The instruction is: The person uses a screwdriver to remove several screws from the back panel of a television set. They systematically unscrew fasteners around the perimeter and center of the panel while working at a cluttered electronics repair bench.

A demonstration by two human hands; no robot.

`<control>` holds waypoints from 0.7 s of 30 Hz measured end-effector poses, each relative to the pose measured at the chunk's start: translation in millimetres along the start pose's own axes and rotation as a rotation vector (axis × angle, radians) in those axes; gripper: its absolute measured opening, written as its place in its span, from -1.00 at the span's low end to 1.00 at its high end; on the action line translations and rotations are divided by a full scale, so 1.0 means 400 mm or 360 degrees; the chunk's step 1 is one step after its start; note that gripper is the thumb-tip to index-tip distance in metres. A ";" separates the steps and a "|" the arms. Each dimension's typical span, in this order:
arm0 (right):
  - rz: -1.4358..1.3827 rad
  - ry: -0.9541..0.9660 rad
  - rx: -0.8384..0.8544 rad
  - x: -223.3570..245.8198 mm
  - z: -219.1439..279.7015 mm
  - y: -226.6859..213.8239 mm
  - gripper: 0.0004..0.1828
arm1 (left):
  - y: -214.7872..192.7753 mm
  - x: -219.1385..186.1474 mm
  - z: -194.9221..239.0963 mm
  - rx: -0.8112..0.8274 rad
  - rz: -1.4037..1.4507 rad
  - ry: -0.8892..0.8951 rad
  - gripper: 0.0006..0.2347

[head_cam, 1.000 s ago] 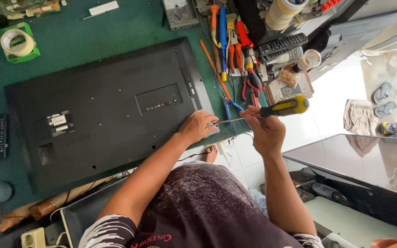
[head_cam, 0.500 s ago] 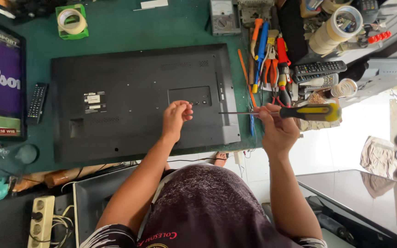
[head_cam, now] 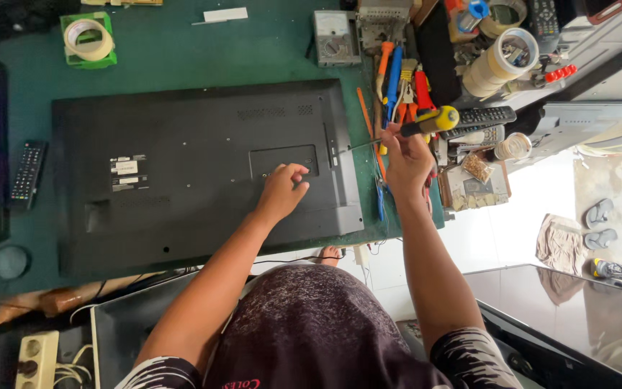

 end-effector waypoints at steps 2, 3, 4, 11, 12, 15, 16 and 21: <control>0.0049 -0.0048 -0.0002 -0.023 -0.007 0.013 -0.84 | 0.034 0.010 0.008 0.0047 -0.0073 0.0107 -0.67; 0.0096 -0.0088 0.0005 -0.032 -0.007 0.017 -0.84 | 0.056 0.011 0.017 0.0092 -0.0146 0.0204 -0.60; 0.0105 -0.0087 -0.0004 -0.029 -0.013 0.014 -0.84 | 0.057 0.006 0.020 0.0101 -0.0145 0.0211 -0.60; 0.0118 -0.0004 0.0088 -0.045 -0.030 0.036 -0.89 | 0.060 0.018 0.021 0.0147 -0.0221 0.0163 -0.58; 0.0083 0.0020 0.0095 -0.043 -0.032 0.038 -0.89 | 0.058 0.020 0.020 0.0157 -0.0214 0.0128 -0.57; 0.0029 0.0060 0.0118 -0.036 -0.036 0.047 -0.88 | 0.050 0.011 0.017 0.0196 -0.0229 0.0045 -0.58; 0.0024 0.0060 0.0120 -0.036 -0.036 0.045 -0.88 | 0.048 0.010 0.021 0.0192 -0.0231 0.0043 -0.58; 0.0006 0.0028 0.0160 -0.038 -0.035 0.047 -0.90 | 0.051 0.013 0.022 0.0238 -0.0239 0.0032 -0.57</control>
Point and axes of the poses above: each hand's wrist, its own z-axis away from the middle knuckle, its own y-axis out of the palm, x = y × z, the point moved 10 cm from there along -z, towards the middle knuckle, and after that the axes turned 8 degrees about -x, right-handed, at the moved point
